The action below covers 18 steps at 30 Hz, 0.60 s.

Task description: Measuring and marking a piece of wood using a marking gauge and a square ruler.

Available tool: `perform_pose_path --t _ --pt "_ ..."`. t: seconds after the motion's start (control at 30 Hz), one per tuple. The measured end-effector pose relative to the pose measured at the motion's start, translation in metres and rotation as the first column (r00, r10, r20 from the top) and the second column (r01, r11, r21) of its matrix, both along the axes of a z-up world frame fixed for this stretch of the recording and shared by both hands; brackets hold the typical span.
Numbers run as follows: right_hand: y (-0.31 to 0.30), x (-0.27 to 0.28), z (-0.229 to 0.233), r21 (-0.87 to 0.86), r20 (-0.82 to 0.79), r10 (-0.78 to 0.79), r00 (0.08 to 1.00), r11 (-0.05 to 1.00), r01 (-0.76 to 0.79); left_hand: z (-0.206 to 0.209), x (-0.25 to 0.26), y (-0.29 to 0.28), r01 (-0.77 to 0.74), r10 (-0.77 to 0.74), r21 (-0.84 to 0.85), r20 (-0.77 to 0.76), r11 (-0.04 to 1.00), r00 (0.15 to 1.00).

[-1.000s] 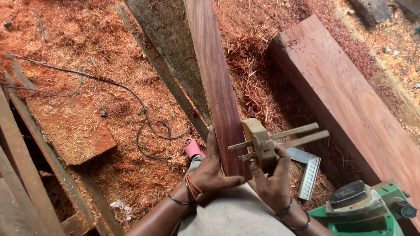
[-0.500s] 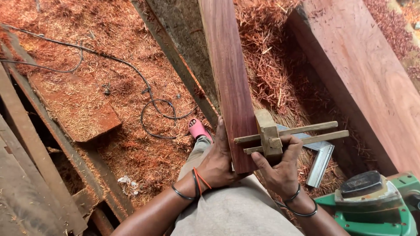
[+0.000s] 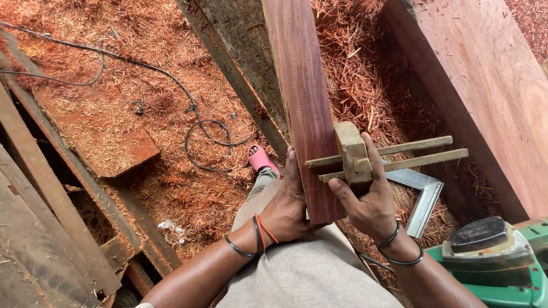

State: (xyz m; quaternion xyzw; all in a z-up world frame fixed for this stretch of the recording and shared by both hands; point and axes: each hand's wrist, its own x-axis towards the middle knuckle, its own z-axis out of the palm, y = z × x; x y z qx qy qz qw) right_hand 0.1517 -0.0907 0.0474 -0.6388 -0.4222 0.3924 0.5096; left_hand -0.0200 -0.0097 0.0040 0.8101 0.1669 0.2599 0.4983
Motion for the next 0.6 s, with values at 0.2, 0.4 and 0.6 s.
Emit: perform_pose_path --t 0.2,0.4,0.6 --pt "0.006 0.002 0.001 -0.015 -0.053 -0.003 0.999 1.000 0.003 0.007 0.001 0.002 -0.039 0.038 0.018 0.014 0.999 0.999" --pt "0.008 0.003 0.007 -0.015 -0.026 0.006 1.000 1.000 -0.006 -0.004 -0.005 -0.003 -0.008 0.007 0.040 0.012 0.999 1.000" --pt "-0.014 -0.002 0.002 0.006 0.023 0.011 1.000 1.000 -0.011 0.011 0.001 0.003 -0.037 0.072 0.224 -0.150 0.974 0.986"
